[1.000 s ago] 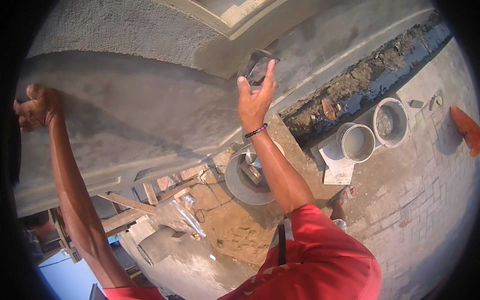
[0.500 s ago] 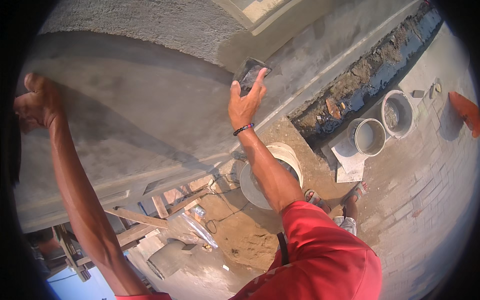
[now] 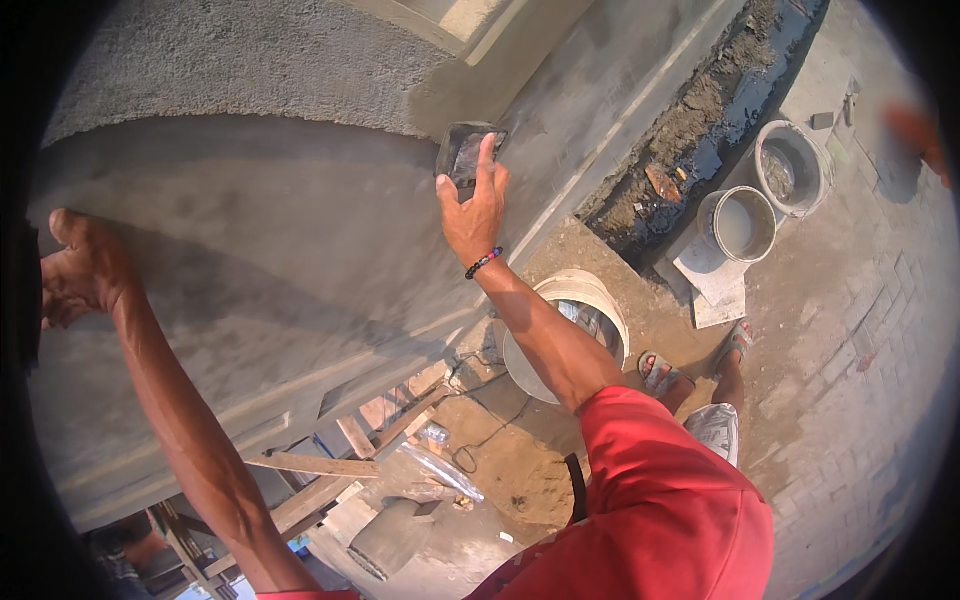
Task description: The person smooths a wet plaster surface on a curved wall using a hand trowel. They repeatedly dip the trowel into a bucket of water and continue smoothing the wall around a decorative lattice pattern.
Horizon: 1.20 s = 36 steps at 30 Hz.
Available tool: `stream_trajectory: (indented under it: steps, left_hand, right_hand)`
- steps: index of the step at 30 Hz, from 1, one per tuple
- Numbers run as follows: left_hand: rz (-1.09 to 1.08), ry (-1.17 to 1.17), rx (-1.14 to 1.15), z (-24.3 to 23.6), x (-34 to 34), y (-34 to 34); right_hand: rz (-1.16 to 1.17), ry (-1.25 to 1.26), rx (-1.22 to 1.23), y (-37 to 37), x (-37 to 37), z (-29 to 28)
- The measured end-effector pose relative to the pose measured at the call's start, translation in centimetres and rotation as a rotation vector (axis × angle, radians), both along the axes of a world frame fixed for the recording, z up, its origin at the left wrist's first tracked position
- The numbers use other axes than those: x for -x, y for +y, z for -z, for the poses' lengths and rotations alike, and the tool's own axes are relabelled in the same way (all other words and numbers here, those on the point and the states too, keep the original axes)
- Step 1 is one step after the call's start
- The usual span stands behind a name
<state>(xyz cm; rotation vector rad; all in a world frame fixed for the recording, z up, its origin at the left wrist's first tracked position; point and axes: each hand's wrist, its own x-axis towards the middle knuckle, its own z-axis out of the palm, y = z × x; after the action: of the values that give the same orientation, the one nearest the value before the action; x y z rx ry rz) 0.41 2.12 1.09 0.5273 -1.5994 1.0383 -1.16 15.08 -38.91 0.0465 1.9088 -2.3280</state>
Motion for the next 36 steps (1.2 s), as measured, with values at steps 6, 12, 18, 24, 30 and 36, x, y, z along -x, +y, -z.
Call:
stream_trajectory:
  steps: [6, 12, 18, 24, 30, 36]
  left_hand:
    - [-0.001, 0.021, -0.014, -0.6, 0.1, -1.5]
    - [0.024, -0.004, 0.03, -0.1, -0.4, -1.0]
    - [-0.019, 0.016, 0.031, -0.4, 0.2, -0.8]
    - [-0.03, 0.023, 0.066, -0.1, -0.5, -2.4]
    - [0.004, -0.003, 0.019, 0.1, -0.3, -1.2]
    - [-0.024, -0.042, 0.061, -0.8, -0.4, -1.5]
  right_hand:
    - [0.072, 0.071, -0.013, 0.8, 2.3, 2.5]
    - [0.059, 0.283, -0.086, 0.3, 1.5, 1.0]
    - [-0.001, 0.045, -0.108, 0.9, 0.0, 3.1]
    - [0.058, 0.119, -0.105, 0.2, 0.7, 2.9]
    - [0.03, 0.027, -0.152, 0.4, 0.7, 3.1]
    - [0.028, 0.065, -0.112, -0.1, -1.7, 3.5]
